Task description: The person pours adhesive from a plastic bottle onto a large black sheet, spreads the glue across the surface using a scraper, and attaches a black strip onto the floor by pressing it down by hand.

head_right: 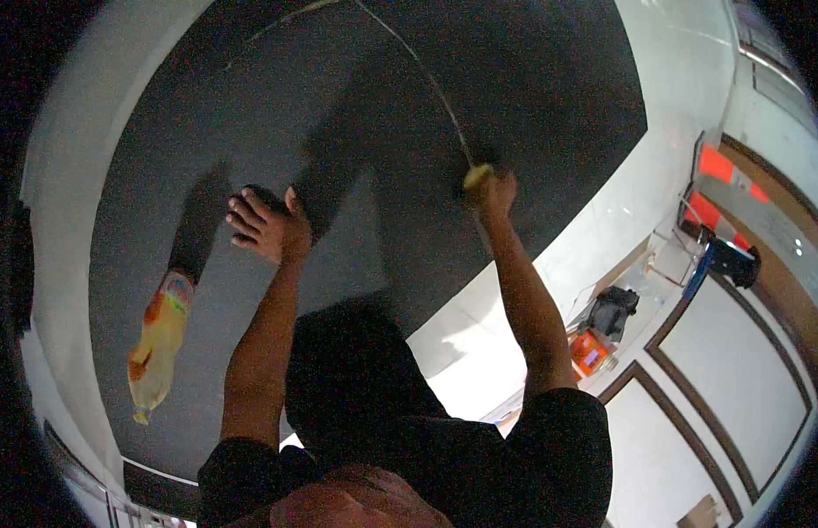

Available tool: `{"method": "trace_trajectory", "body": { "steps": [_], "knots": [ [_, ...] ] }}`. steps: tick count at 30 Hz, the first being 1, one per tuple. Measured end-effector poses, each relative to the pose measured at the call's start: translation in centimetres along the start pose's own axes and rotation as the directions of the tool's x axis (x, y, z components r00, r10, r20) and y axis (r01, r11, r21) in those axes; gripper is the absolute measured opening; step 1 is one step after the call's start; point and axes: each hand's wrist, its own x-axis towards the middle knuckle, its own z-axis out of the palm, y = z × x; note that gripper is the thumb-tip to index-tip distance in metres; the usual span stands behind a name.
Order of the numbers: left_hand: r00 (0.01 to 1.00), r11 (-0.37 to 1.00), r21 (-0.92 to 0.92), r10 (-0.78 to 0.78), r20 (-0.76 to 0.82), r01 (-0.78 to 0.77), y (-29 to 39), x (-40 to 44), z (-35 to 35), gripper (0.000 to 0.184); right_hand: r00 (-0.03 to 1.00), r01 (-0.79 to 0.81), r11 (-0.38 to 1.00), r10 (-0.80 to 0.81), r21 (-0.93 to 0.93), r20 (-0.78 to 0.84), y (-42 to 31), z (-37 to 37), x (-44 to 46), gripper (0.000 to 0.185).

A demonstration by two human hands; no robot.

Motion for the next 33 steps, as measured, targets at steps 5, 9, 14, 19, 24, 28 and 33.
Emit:
{"method": "trace_trajectory", "body": {
  "steps": [5,9,14,19,24,28,33],
  "knots": [
    [1.000,0.997,-0.074,0.011,0.004,-0.011,-0.4,-0.1,0.0,0.095,0.995,-0.025,0.963,-0.001,-0.267,-0.097,-13.7,9.1,7.5,0.042],
    [0.996,0.998,-0.064,0.006,0.085,-0.001,-0.5,0.1,0.1,0.095,0.995,0.078,0.875,-0.101,-0.477,-0.022,-23.7,16.4,11.8,0.040],
    [0.990,0.992,-0.127,0.008,0.142,0.010,-0.6,0.1,-0.5,0.092,0.939,0.309,0.830,-0.190,-0.465,0.286,-35.2,25.0,11.7,0.045],
    [0.998,0.982,-0.178,0.061,0.002,-0.060,-0.7,-0.1,-0.1,0.090,0.800,0.532,0.704,-0.236,-0.470,0.552,-43.0,28.6,5.6,0.046],
    [0.996,0.974,-0.208,0.081,-0.033,-0.086,-0.6,-0.3,-0.6,0.089,0.433,0.900,0.278,-0.499,-0.335,0.750,-36.0,24.2,8.1,0.038],
    [0.997,0.976,-0.208,0.064,-0.040,-0.071,-0.5,-0.3,-0.6,0.092,0.449,0.884,0.020,-0.311,-0.467,0.837,-27.4,16.9,7.5,0.044],
    [0.982,0.950,-0.261,0.146,-0.120,-0.173,-2.2,-0.2,0.2,0.093,0.548,0.830,0.065,-0.271,-0.554,0.791,-16.0,6.7,1.7,0.053]
  ]
}}
